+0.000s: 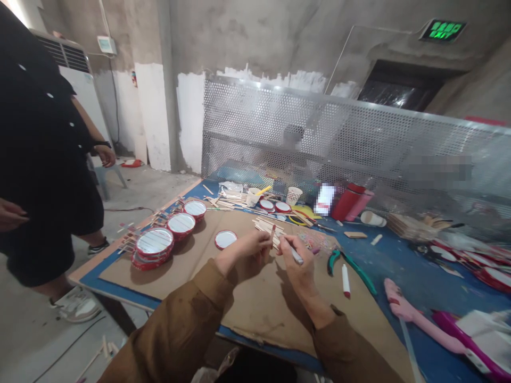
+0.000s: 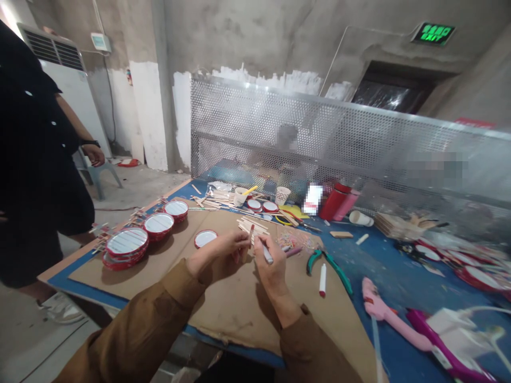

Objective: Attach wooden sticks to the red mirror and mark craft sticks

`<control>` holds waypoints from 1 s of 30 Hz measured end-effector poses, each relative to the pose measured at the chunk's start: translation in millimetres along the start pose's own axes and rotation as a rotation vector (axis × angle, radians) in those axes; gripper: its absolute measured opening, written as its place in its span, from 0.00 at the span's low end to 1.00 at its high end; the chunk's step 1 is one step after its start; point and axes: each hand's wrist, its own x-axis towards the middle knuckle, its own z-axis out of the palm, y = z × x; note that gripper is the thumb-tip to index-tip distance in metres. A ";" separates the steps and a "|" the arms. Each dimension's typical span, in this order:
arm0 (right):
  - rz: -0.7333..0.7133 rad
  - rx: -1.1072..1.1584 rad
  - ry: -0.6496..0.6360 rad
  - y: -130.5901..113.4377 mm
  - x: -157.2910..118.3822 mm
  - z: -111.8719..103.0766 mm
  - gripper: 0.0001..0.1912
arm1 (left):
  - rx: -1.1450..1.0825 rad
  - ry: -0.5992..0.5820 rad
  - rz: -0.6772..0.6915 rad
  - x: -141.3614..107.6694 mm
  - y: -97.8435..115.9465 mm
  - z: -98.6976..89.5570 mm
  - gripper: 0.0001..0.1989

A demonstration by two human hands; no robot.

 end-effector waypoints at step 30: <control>0.009 0.000 0.010 -4.1 -0.9 0.7 0.12 | 0.016 0.008 -0.019 1.4 -1.4 -0.1 0.08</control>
